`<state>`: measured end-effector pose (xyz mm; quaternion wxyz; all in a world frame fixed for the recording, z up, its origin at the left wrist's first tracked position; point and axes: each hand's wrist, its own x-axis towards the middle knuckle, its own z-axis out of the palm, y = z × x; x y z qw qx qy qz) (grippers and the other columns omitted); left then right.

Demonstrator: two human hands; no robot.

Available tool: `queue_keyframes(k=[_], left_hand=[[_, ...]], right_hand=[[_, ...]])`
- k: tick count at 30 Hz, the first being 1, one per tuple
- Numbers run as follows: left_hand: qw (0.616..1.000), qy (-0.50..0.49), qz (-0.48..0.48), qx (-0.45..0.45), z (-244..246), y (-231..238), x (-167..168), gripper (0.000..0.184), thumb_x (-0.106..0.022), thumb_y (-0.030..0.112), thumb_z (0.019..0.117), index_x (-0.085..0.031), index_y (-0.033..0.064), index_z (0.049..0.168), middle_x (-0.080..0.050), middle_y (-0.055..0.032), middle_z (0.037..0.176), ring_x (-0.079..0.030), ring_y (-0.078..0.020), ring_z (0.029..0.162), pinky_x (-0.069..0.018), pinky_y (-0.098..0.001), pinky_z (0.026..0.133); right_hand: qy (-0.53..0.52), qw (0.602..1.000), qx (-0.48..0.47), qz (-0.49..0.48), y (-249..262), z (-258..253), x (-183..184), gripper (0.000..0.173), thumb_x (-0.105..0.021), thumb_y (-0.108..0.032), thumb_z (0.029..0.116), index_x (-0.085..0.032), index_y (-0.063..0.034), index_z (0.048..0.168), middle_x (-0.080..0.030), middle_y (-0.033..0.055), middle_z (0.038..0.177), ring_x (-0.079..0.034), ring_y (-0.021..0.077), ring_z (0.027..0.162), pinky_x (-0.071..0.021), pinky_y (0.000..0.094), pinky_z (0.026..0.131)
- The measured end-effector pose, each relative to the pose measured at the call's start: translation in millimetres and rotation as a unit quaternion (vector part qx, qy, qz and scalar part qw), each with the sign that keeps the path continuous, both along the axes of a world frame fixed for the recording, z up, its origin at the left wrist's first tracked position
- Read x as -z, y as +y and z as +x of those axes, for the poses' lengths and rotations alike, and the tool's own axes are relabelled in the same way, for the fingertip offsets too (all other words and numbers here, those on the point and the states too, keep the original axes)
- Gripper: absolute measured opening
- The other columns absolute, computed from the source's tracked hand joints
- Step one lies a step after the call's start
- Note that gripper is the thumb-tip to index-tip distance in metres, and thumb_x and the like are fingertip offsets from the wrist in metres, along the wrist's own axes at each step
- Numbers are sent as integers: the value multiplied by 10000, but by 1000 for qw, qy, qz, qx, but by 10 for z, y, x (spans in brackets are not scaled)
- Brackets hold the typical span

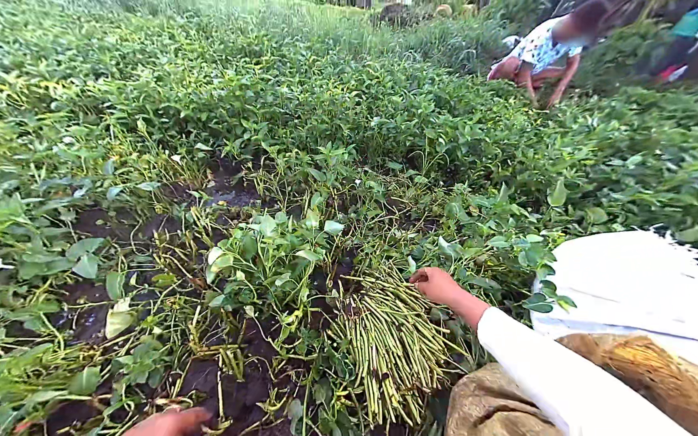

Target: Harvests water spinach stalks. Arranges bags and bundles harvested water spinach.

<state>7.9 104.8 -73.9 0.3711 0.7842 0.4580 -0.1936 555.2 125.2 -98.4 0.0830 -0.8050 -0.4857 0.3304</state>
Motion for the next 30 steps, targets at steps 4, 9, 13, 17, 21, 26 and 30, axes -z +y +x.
queue_keyframes(k=[4, 9, 13, 17, 21, 26, 30], left_hand=[[993, 10, 44, 107, 962, 202, -504, 474, -687, 260, 991, -596, 66, 1413, -624, -257, 1331, -594, -440, 1243, -435, -626, 1070], [982, -69, 145, 97, 2318, -2, -421, 443, -630, 291, 1007, -596, 147, 1425, -607, -177, 1390, -550, -368, 1323, -418, -579, 1110], [937, -318, 96, -112, 2665, -252, 73, 304, -623, 236, 998, -704, 105, 1260, -725, -54, 1161, -701, -149, 1046, -574, -357, 951], [829, -443, -28, -340, 2669, -360, 249, 210, -563, 112, 1036, -710, 32, 1164, -740, -71, 1031, -734, -161, 899, -628, -324, 791], [765, -484, -154, -396, 2697, -365, 210, 260, -482, 118, 1085, -676, -16, 1193, -749, -127, 1013, -742, -223, 890, -624, -356, 770], [763, -447, -225, -409, 2787, -514, 294, 228, -519, 98, 1069, -636, -14, 1228, -748, -110, 948, -727, -181, 773, -590, -304, 638], [757, -419, -233, -443, 2702, -567, 471, 223, -516, 99, 1072, -685, -25, 1149, -741, -110, 838, -723, -181, 707, -595, -301, 613]], right_hand=[[-3, 997, -81, 21, 225, 151, 421, 378, -702, -245, 980, -672, -80, 1318, -674, 229, 1249, -639, 392, 1185, -483, 605, 1039], [-33, 986, -150, 62, 240, -156, 385, 294, -601, -195, 1030, -695, -49, 1266, -649, 221, 1307, -579, 396, 1284, -442, 587, 1105], [50, 984, -75, 156, 77, -164, -230, 269, -595, -208, 1051, -692, -17, 1214, -721, 187, 1118, -697, 331, 1056, -532, 555, 976], [267, 953, 3, 146, -205, -197, -488, 225, -584, -176, 1066, -640, -3, 1198, -710, 110, 1029, -709, 171, 853, -599, 348, 796], [433, 898, 26, 76, -403, -380, -546, 201, -479, -113, 1098, -613, -10, 1207, -722, 100, 1020, -719, 167, 864, -595, 316, 788], [471, 881, 30, -34, -457, -737, -364, 200, -455, -112, 1104, -568, -4, 1228, -700, 74, 956, -717, 154, 824, -603, 324, 806], [147, 986, -78, 31, -269, -577, -317, 315, -483, -209, 1101, -631, -27, 1311, -705, 141, 1119, -706, 227, 967, -566, 429, 904]])
